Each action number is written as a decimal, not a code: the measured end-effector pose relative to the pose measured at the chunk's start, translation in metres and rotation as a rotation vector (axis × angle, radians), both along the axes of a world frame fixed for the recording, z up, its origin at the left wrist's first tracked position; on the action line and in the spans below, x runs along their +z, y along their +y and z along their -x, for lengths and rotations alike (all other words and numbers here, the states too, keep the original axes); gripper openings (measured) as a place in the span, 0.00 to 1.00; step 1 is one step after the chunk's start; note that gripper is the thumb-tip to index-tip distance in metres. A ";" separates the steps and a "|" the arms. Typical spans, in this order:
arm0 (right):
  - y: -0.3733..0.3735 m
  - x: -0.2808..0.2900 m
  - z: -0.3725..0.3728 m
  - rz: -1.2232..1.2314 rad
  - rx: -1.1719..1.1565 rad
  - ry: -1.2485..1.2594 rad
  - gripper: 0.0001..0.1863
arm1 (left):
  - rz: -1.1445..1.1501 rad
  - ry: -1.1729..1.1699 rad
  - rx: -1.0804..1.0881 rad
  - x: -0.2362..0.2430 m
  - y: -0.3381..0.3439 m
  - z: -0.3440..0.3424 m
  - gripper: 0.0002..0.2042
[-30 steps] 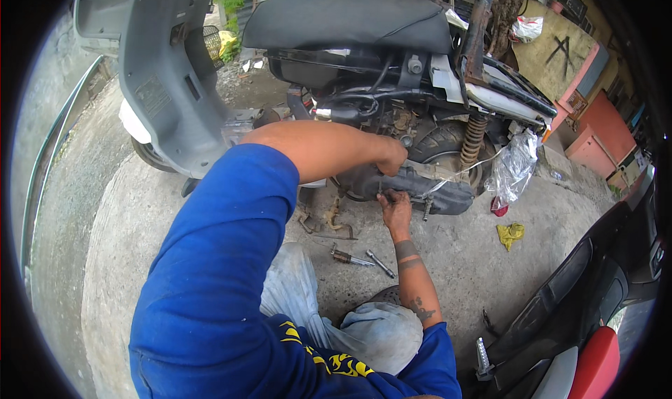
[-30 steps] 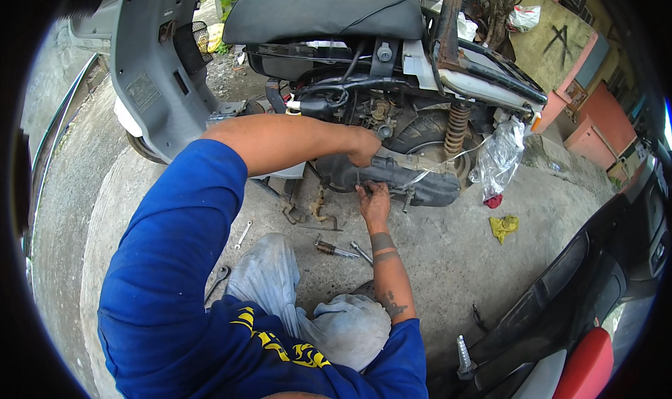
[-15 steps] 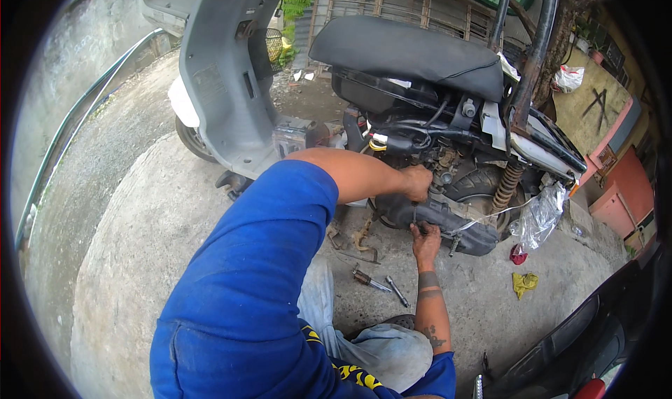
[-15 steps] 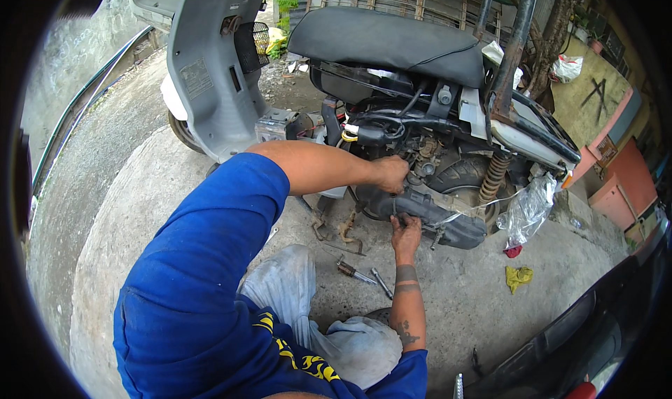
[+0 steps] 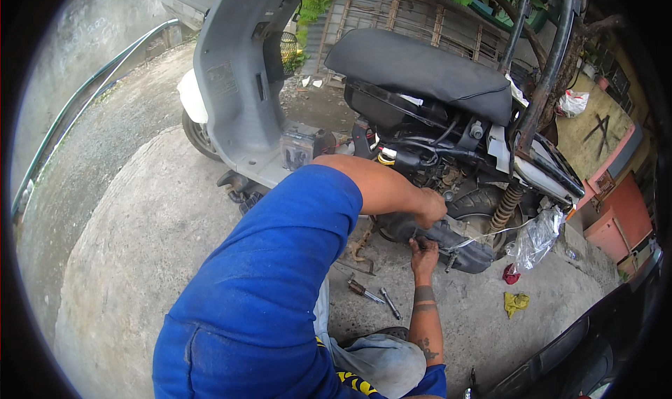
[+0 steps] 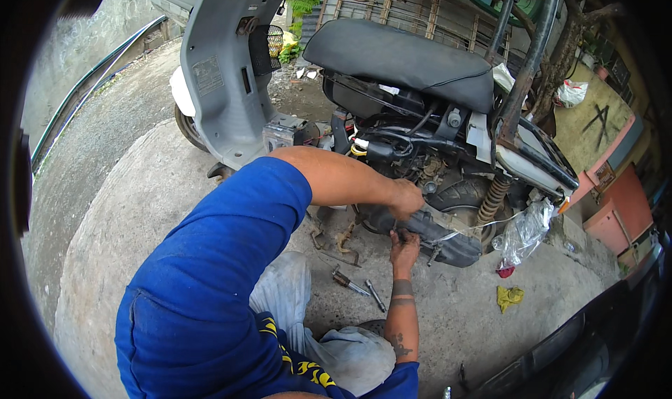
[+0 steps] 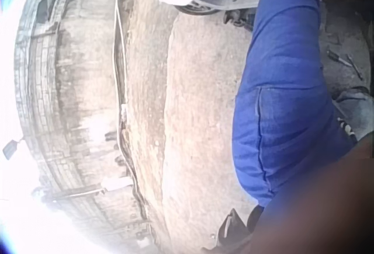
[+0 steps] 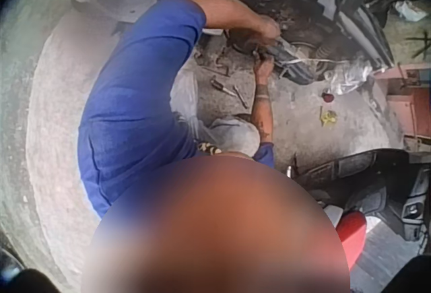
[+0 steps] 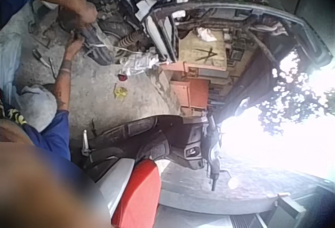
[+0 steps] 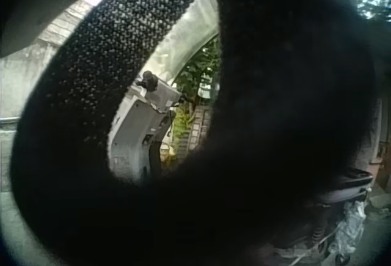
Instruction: The recorder is repairing the belt or transmission cover of a motorcycle.
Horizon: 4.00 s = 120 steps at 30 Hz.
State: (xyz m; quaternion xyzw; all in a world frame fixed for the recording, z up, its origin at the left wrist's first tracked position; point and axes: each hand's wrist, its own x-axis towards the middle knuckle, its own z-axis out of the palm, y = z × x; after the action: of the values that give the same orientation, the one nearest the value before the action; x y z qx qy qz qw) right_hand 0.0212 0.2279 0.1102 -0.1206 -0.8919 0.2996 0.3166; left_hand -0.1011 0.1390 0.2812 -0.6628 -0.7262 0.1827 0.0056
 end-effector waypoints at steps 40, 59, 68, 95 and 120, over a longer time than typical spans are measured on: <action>0.000 -0.006 0.001 0.075 -0.012 -0.029 0.17 | 0.254 0.143 -0.076 0.018 -0.006 0.003 0.12; 0.002 -0.012 0.002 0.042 -0.020 -0.051 0.16 | 0.226 0.229 -0.304 0.019 -0.008 -0.008 0.14; -0.015 -0.001 0.001 0.091 -0.079 -0.103 0.18 | 0.246 -0.063 0.160 -0.004 -0.003 0.036 0.22; -0.019 0.023 -0.015 0.266 -0.011 -0.271 0.15 | -0.029 -0.126 0.191 0.011 -0.002 0.014 0.09; -0.012 -0.009 0.009 0.126 -0.094 -0.224 0.16 | 0.222 -0.045 0.138 -0.001 -0.014 0.016 0.09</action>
State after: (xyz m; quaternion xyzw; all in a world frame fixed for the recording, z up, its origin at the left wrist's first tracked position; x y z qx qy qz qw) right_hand 0.0126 0.2160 0.1008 -0.2145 -0.8944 0.3246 0.2205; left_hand -0.1174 0.1250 0.2805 -0.6115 -0.7455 0.2470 -0.0964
